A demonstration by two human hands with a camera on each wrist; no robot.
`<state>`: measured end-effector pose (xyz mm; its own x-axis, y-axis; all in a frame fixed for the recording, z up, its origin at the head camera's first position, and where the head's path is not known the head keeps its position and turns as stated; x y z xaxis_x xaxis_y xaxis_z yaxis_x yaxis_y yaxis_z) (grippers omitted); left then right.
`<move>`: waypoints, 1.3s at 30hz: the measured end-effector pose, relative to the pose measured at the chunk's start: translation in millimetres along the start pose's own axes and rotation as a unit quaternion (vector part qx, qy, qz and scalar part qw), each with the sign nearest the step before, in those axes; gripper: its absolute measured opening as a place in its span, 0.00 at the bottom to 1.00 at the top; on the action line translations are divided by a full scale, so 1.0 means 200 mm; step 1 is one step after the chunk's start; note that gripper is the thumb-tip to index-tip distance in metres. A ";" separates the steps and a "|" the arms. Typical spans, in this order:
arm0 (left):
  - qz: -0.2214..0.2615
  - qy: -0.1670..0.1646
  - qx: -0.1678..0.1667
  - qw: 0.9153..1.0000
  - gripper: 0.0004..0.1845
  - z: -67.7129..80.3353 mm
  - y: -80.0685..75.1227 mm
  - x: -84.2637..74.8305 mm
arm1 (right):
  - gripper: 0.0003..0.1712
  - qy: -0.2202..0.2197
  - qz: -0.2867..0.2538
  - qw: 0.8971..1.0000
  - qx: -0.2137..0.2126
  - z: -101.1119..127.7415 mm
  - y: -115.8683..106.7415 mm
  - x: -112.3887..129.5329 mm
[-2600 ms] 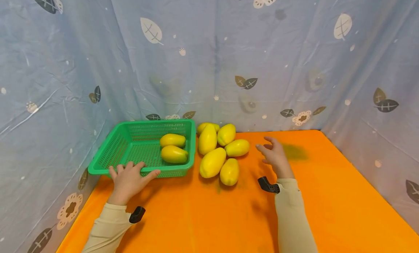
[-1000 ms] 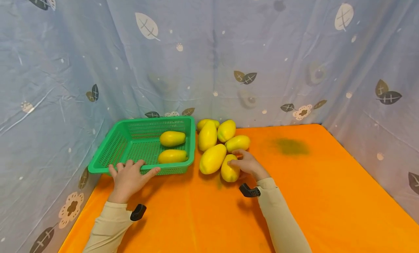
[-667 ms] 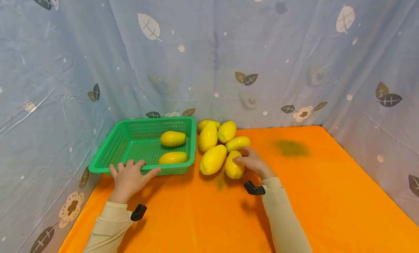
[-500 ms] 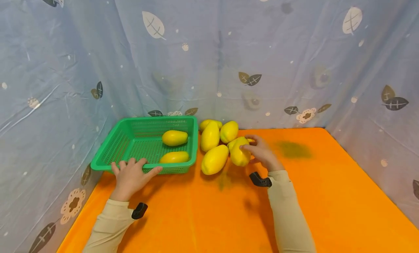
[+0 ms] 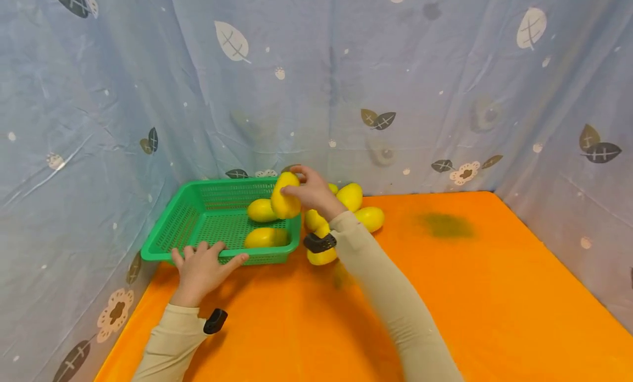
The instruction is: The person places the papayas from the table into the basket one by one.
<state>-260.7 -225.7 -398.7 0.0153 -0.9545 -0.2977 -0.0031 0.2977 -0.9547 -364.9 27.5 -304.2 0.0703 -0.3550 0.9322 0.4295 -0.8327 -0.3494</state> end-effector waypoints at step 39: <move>-0.002 -0.005 -0.010 1.000 0.43 0.00 0.00 0.01 | 0.34 0.014 0.165 0.986 -0.027 -0.16 0.29 -0.08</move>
<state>-261.4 -228.5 -399.6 0.0257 -0.9557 -0.2931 -0.0222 0.2926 -0.9560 -369.4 -29.4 -341.6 0.1728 -0.6212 0.7643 0.3393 -0.6909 -0.6383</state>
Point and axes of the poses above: each hand's wrist, its own z-axis away from the middle knuckle, its own y-axis out of the palm, x = y × z, the point moved 6 cm from there along -z, towards the middle knuckle, and after that the axes turned 9 degrees about x, right-handed, at the moved point
